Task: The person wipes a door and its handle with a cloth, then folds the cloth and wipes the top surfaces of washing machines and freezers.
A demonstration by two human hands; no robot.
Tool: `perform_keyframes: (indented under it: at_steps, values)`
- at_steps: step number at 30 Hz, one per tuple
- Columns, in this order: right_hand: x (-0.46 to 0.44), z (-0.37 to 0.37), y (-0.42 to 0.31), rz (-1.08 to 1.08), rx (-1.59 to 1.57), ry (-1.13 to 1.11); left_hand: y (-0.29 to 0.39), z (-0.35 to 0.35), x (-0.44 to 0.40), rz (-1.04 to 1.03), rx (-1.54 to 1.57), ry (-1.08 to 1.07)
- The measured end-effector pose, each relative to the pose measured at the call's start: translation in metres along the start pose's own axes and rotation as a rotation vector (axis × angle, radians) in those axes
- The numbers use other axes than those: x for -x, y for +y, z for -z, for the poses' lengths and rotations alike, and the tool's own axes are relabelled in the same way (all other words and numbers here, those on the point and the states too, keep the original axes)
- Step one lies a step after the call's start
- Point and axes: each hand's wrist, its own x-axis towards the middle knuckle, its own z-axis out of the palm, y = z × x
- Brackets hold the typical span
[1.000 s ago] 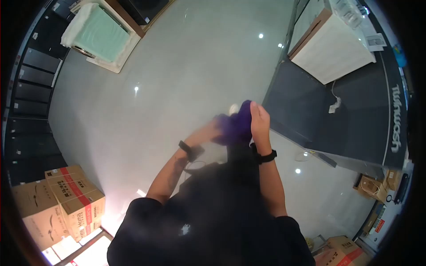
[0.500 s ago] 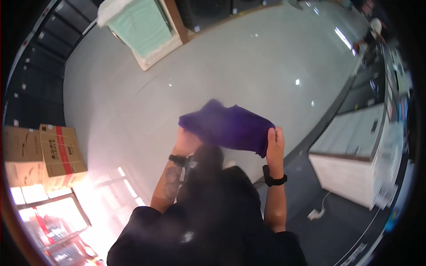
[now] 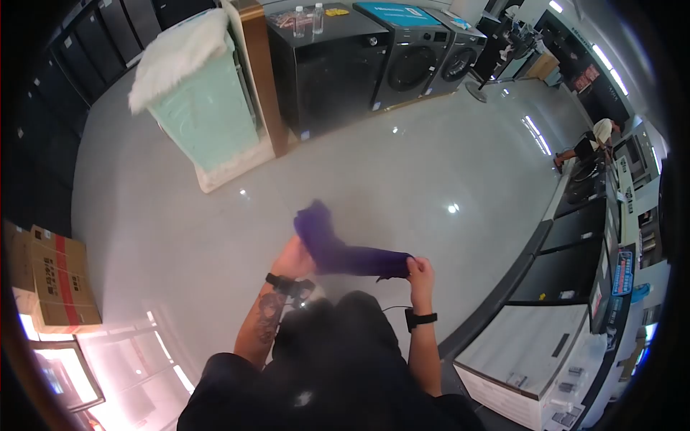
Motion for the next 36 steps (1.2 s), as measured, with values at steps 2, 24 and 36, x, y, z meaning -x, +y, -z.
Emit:
perform_keyframes:
  at_steps: [2, 24, 36]
  values:
    - [-0.034, -0.015, -0.012, -0.117, -0.324, 0.036, 0.038, -0.026, -0.044, 0.083, -0.021, -0.020]
    - [-0.598, -0.141, -0.191, 0.038, -0.689, 0.071, 0.200, 0.044, -0.499, 0.151, -0.862, 0.168]
    - [-0.793, -0.098, -0.269, 0.041, -0.334, 0.133, 0.371, -0.087, -0.816, 0.004, -1.290, -0.065]
